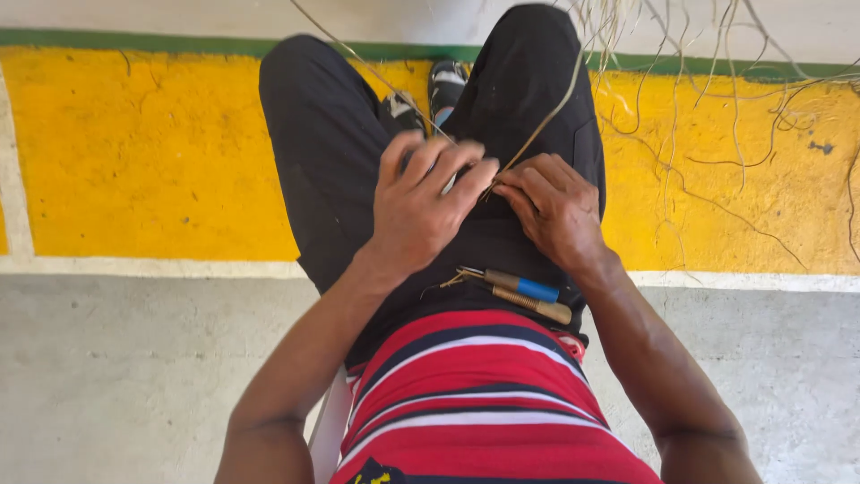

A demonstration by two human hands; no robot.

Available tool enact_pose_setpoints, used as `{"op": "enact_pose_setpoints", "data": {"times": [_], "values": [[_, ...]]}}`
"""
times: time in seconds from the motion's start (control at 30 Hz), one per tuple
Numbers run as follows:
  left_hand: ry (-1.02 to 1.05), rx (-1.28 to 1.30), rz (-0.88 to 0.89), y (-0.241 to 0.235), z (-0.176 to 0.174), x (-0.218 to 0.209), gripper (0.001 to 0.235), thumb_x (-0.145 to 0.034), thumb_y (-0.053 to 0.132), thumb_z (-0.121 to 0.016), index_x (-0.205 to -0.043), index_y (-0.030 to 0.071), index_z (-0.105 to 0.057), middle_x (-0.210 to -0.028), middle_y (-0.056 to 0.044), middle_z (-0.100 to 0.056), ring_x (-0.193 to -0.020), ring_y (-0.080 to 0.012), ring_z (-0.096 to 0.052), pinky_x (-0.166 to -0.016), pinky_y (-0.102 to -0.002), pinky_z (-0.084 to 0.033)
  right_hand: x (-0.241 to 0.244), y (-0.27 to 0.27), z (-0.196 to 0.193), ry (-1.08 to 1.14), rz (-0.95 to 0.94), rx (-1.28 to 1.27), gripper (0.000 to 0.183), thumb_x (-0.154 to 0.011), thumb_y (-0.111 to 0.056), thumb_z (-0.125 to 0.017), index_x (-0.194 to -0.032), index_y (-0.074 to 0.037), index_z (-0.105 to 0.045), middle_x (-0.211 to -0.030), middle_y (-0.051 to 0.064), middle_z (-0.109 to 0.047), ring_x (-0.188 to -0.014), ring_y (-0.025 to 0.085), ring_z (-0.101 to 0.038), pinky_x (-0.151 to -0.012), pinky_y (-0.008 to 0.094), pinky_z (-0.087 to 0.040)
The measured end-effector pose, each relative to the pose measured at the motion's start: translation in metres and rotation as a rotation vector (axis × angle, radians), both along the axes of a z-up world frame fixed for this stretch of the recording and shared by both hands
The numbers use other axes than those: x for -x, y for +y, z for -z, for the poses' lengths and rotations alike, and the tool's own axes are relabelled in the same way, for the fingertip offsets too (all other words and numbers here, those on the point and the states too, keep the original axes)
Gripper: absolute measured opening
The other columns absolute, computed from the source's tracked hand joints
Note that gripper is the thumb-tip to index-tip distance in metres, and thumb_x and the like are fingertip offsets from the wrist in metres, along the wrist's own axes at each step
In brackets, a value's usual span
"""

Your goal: Weaving natural fibers into a small circular pattern using hands and a weaving tool.

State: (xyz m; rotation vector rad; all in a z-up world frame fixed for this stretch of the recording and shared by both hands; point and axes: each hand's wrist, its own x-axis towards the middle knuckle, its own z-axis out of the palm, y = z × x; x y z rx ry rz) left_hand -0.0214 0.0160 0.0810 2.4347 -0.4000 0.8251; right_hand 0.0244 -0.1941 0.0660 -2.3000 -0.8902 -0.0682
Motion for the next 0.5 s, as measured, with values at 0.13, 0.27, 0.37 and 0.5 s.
{"op": "enact_pose_setpoints", "data": {"times": [0.13, 0.27, 0.37, 0.5], "values": [[0.139, -0.037, 0.083, 0.008, 0.021, -0.007, 0.025, -0.087, 0.03, -0.081, -0.097, 0.011, -0.068, -0.095, -0.002, -0.065, -0.093, -0.0234, -0.063, -0.087, -0.038, -0.047, 0.001, -0.001, -0.001, -0.103, -0.054, -0.008, 0.016, -0.089, -0.007, -0.082, -0.101, -0.006, -0.072, -0.097, 0.006, -0.068, -0.089, 0.026, -0.066, -0.079, 0.039, -0.053], [0.302, 0.003, 0.026, 0.004, 0.035, 0.005, 0.038, -0.079, 0.041, -0.085, -0.084, 0.01, -0.065, -0.082, -0.003, -0.06, -0.081, -0.0246, -0.062, -0.07, -0.04, -0.046, 0.008, -0.008, 0.012, -0.088, -0.056, -0.015, 0.019, -0.085, -0.008, -0.082, -0.101, -0.006, -0.073, -0.093, 0.006, -0.067, -0.088, 0.025, -0.065, -0.077, 0.039, -0.051], [0.432, 0.077, -0.054, -0.001, 0.043, 0.011, 0.04, -0.085, 0.041, -0.087, -0.085, 0.009, -0.063, -0.078, -0.002, -0.059, -0.075, -0.022, -0.061, -0.066, -0.038, -0.048, 0.004, -0.007, 0.014, -0.14, -0.064, 0.0, 0.017, -0.087, -0.007, -0.084, -0.101, -0.006, -0.074, -0.095, 0.005, -0.068, -0.085, 0.025, -0.063, -0.075, 0.039, -0.047], [0.291, 0.056, -0.027, -0.004, 0.031, 0.006, 0.027, -0.09, 0.032, -0.082, -0.096, 0.009, -0.068, -0.086, -0.002, -0.064, -0.084, -0.0219, -0.062, -0.074, -0.036, -0.044, 0.0, -0.009, 0.015, -0.11, -0.094, -0.055, 0.018, -0.086, -0.009, -0.084, -0.101, -0.005, -0.073, -0.095, 0.005, -0.068, -0.087, 0.025, -0.064, -0.077, 0.038, -0.049]]}}
